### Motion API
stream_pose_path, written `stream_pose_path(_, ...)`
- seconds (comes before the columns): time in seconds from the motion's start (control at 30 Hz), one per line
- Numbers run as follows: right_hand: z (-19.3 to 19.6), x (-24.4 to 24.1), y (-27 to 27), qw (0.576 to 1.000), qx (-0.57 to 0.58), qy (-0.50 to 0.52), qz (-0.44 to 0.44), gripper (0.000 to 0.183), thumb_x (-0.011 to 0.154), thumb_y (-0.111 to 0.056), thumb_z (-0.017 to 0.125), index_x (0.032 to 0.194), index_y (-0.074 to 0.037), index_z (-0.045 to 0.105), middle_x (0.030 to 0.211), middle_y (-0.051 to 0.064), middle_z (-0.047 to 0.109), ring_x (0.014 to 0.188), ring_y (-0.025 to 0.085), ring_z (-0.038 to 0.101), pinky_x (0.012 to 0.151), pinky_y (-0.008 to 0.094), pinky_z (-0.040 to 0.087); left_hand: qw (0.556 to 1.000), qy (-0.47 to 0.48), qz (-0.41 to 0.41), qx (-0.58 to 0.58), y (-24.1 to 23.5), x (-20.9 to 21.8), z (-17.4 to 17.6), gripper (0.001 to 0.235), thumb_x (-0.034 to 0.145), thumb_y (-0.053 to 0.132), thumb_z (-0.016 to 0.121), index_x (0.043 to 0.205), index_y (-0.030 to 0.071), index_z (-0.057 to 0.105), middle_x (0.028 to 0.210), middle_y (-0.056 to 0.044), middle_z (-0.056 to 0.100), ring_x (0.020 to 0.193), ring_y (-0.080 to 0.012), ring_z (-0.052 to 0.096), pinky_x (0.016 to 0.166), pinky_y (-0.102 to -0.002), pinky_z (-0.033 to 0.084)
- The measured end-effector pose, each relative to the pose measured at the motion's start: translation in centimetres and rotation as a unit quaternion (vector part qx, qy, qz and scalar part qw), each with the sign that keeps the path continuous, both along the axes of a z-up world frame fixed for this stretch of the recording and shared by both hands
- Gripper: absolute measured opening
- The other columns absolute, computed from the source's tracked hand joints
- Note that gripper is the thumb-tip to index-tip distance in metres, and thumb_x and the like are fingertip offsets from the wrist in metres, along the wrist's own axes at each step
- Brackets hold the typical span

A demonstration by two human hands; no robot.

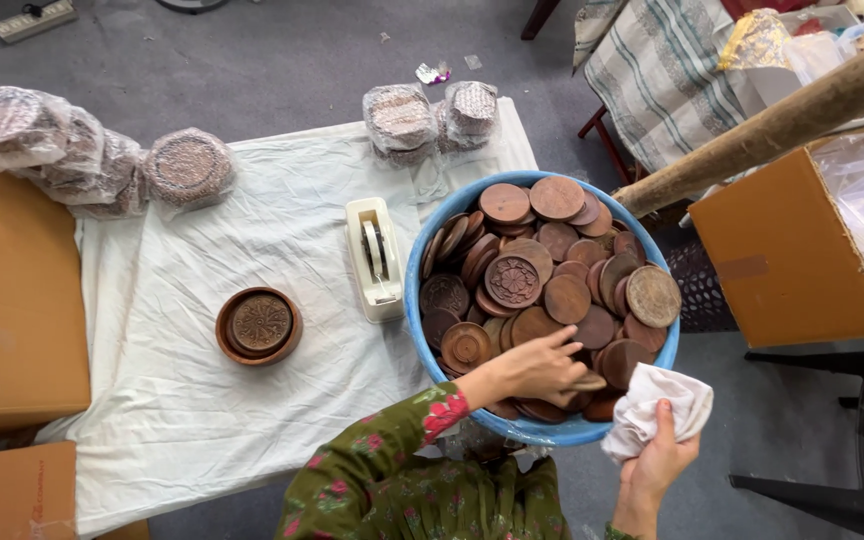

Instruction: The person wipes the inside and outside of a small wooden bowl with a white cloth. They then pick up several small, round wooden discs from a blue basin, wipe each one with the cloth, and place them into the bowl.

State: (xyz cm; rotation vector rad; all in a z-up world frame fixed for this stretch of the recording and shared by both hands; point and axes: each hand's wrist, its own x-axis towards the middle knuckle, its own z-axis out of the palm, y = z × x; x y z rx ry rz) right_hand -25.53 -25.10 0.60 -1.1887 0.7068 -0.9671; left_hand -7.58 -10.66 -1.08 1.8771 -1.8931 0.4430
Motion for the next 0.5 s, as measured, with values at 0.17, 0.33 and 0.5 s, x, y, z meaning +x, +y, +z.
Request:
stream_pose_path(0.17,0.2,0.7,0.5,1.0,0.008,-0.005,-0.01,0.035,0.103,0.0,0.061,0.138,0.004,0.057,0.126,0.012,0.069,0.106,0.02,0.072,0.089,0.033,0.061,0.884,0.433,0.166,0.047,7.1,0.6,5.8,0.041,0.094,0.043,0.062,0.111,0.006,0.068,0.098,-0.013,0.077,0.093,-0.0273,0.074,0.099,-0.039,0.054)
stream_pose_path(0.33,-1.9,2.7,2.1,0.999,0.019,-0.01,0.024,0.034,0.104,-0.001,0.062,0.137,0.003,0.058,0.124,0.011,0.069,0.105,0.019,0.071,0.087,0.032,0.06,0.545,0.798,0.059,-0.252,9.6,0.3,-0.7,0.052,0.109,0.041,0.057,0.143,0.001,0.059,0.137,-0.012,0.068,0.123,-0.0194,0.064,0.105,-0.032,0.051)
stream_pose_path(0.5,-3.5,5.8,6.5,0.984,0.053,0.069,0.158,0.037,0.099,-0.01,0.069,0.134,0.001,0.06,0.117,0.01,0.071,0.095,0.017,0.07,0.081,0.031,0.057,0.425,0.887,0.062,-0.168,13.3,-0.1,1.3,0.064,0.099,0.045,0.06,0.145,0.003,0.048,0.128,-0.012,0.066,0.105,-0.0192,0.071,0.085,-0.034,0.064)
